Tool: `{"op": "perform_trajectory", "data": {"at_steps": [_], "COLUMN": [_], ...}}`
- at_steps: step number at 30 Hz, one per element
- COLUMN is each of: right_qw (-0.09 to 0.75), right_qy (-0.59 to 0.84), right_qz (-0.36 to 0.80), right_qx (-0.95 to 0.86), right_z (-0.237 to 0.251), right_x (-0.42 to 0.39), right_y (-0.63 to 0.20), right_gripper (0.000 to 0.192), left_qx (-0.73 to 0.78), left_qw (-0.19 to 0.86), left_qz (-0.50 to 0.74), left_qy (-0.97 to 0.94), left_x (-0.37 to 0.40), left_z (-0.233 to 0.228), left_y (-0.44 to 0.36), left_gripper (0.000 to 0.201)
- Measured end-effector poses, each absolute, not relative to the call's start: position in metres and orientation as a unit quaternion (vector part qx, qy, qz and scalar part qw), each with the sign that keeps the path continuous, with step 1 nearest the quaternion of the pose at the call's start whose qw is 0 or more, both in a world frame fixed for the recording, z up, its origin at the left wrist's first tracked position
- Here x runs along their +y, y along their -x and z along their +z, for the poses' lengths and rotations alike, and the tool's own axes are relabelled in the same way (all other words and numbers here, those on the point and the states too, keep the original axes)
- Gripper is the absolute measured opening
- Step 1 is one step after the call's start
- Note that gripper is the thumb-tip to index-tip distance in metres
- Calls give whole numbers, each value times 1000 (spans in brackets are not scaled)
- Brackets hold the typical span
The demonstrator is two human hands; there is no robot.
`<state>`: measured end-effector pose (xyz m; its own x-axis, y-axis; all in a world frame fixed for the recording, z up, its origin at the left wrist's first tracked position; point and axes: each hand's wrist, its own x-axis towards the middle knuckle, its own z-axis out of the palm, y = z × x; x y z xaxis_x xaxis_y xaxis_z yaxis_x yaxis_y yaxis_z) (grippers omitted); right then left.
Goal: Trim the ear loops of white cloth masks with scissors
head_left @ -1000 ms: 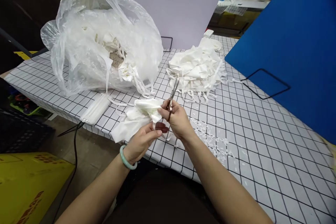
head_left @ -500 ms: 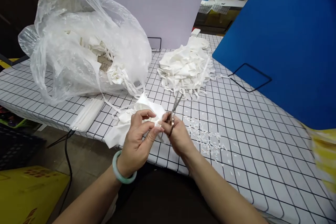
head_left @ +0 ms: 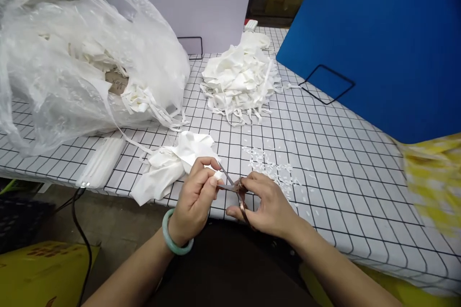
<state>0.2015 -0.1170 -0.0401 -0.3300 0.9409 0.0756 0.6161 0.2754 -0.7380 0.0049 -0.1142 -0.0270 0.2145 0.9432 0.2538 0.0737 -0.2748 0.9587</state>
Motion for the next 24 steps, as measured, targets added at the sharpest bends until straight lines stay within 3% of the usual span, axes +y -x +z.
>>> {"op": "perform_trajectory", "data": {"at_steps": [24], "right_qw": [302], "right_qy": [475], "right_qz": [329], "right_qx": [-758], "right_z": [-45], "right_x": [-120], "right_y": [-205], "right_gripper": [43], "left_qx": [368], "left_qw": [410], "left_qz": [433], "left_qy": [-713], "left_x": [-113], "left_z": [-30], "left_y": [-12], "left_gripper": [28]}}
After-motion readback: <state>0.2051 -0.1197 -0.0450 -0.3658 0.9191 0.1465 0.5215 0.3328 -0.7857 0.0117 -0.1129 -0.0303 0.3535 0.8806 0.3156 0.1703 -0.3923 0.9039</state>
